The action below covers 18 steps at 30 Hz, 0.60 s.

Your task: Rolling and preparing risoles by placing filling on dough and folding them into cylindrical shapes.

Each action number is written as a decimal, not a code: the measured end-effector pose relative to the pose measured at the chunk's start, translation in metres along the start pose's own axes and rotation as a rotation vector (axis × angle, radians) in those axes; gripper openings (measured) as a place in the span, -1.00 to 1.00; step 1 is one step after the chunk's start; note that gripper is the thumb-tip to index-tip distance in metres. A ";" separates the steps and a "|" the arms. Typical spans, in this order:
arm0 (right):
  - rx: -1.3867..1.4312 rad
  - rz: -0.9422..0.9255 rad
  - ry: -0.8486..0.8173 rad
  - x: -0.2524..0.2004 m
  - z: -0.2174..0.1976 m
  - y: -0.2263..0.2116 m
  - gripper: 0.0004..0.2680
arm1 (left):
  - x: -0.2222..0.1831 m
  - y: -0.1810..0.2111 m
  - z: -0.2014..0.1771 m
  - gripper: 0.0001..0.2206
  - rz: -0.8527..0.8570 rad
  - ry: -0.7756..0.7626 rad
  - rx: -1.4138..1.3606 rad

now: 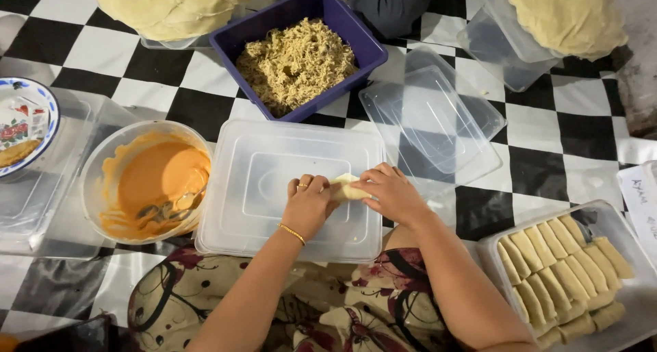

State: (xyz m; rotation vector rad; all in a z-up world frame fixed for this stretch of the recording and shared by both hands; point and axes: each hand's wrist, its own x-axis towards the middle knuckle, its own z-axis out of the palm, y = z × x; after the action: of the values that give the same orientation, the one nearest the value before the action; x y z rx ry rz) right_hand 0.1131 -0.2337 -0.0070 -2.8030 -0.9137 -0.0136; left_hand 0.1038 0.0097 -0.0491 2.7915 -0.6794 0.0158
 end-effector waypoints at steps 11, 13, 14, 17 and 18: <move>-0.048 0.021 0.341 0.030 0.007 0.011 -0.89 | 0.037 -0.019 0.013 -0.79 -0.173 0.113 -0.256; -0.053 -0.007 0.372 0.029 0.011 0.012 -0.89 | 0.036 -0.016 0.008 -0.80 -0.062 0.125 -0.180; -0.059 -0.033 0.402 0.028 0.013 0.013 -0.89 | 0.035 -0.014 0.006 -0.80 0.049 0.137 -0.103; -0.009 0.047 0.199 0.025 0.008 0.014 -0.67 | 0.034 -0.020 0.017 -0.59 0.028 0.134 -0.070; -0.007 0.048 0.198 0.026 0.017 0.018 -0.67 | 0.035 -0.021 0.016 -0.59 0.027 0.131 -0.070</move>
State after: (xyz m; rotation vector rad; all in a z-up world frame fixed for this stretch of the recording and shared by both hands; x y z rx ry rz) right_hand 0.1437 -0.2296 -0.0255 -2.7668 -0.8009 -0.2817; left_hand 0.1437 0.0080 -0.0674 2.6862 -0.6718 0.1753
